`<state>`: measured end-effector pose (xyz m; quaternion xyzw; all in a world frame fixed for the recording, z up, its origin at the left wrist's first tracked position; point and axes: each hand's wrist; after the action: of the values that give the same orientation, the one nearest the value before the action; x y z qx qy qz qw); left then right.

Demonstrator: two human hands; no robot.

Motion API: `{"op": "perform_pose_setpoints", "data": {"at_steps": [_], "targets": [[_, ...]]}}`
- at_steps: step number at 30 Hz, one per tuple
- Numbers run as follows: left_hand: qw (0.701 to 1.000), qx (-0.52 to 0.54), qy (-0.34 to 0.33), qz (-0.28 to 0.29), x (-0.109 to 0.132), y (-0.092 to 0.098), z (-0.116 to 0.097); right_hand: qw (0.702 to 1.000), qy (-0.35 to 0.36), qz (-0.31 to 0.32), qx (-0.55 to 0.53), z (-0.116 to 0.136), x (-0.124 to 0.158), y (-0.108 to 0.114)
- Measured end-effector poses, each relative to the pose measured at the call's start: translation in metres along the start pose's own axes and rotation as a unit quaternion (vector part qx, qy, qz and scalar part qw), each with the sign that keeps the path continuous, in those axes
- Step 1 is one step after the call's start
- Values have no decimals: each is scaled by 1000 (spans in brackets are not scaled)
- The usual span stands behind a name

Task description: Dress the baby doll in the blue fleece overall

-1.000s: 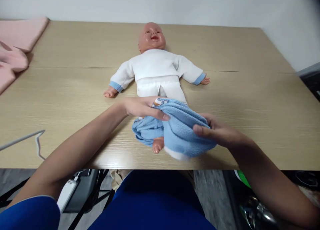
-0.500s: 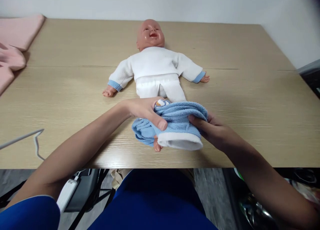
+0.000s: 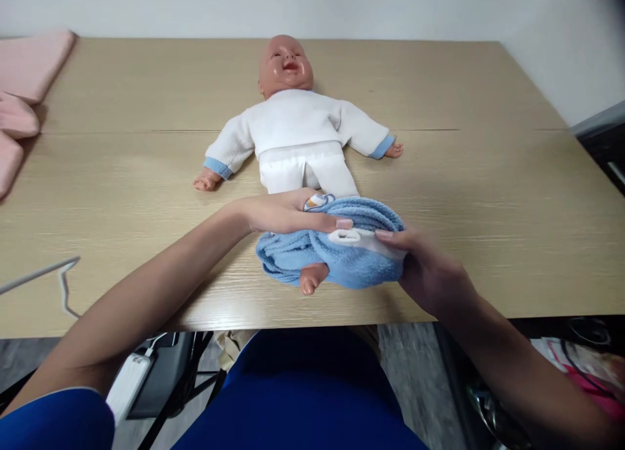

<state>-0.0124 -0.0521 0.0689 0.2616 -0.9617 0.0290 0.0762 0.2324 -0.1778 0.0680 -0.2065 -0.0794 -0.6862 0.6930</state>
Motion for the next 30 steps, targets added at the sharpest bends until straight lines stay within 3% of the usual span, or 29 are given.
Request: {"op": "perform_pose_setpoints", "data": {"at_steps": [5,10,12,17,21,25,30], "targets": [[987,62,60,136,2,-9,-11,999,16,32,-10,8,5,-3],[985,74,82,136,1,-15,-9,997,18,60,-49,11,10,-4],[987,79,73,117,0,-14,-5,995,28,73,-58,10,9,-3],[996,83,-6,-12,0,-5,2,998,7,49,-26,1,7,0],[992,122,21,21,-1,-3,4,994,63,-30,82,-11,13,-3],[997,59,20,39,-5,-10,0,960,109,-120,230,-12,23,-10],[991,-124,27,-52,-4,-31,-12,907,152,-140,366,-5,29,-5]]}}
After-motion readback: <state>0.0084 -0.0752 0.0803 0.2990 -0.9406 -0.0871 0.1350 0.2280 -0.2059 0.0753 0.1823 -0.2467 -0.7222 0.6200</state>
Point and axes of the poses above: each hand's wrist, its own x-axis away from the middle knuckle, its own y-axis out of the back of the hand, z = x × y, and after that the axes turned 11 degrees about -z, right-handed
